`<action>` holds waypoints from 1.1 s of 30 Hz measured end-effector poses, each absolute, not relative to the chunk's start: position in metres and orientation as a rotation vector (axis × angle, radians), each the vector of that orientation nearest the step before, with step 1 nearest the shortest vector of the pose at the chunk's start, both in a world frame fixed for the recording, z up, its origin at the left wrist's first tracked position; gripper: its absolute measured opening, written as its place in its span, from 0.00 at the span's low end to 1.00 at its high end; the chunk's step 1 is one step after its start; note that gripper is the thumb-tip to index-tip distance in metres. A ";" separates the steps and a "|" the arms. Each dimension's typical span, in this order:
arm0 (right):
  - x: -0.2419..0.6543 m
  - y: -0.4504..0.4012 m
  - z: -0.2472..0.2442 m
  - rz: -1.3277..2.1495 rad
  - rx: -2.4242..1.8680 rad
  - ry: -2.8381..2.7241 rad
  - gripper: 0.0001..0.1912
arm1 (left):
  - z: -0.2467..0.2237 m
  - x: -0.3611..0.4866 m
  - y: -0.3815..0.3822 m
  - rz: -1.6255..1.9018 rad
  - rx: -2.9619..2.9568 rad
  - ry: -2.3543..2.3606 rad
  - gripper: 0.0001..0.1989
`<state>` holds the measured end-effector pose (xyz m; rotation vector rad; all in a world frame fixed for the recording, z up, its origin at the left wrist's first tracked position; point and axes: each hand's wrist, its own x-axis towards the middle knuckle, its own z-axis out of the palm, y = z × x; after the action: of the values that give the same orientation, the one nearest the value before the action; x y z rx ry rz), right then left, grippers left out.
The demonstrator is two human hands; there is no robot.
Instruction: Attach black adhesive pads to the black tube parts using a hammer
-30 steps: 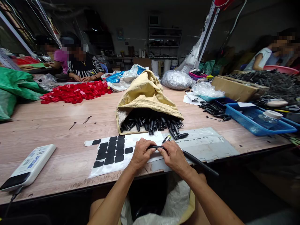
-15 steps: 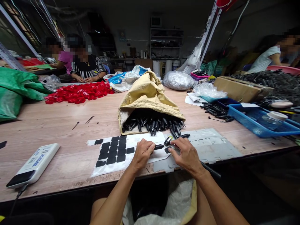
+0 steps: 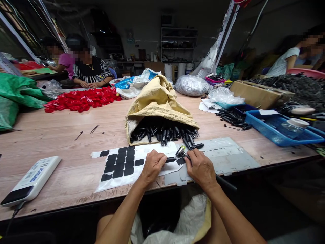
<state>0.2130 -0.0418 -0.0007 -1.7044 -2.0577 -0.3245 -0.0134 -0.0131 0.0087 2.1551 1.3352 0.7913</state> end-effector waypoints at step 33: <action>0.215 -0.046 -0.004 -0.347 -1.578 -2.081 0.07 | 0.073 0.042 0.001 0.592 2.077 1.442 0.15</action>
<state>0.2147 -0.0464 -0.0037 -1.5779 -2.0811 -0.3466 0.0418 0.0015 0.0728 2.0765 1.4421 0.5920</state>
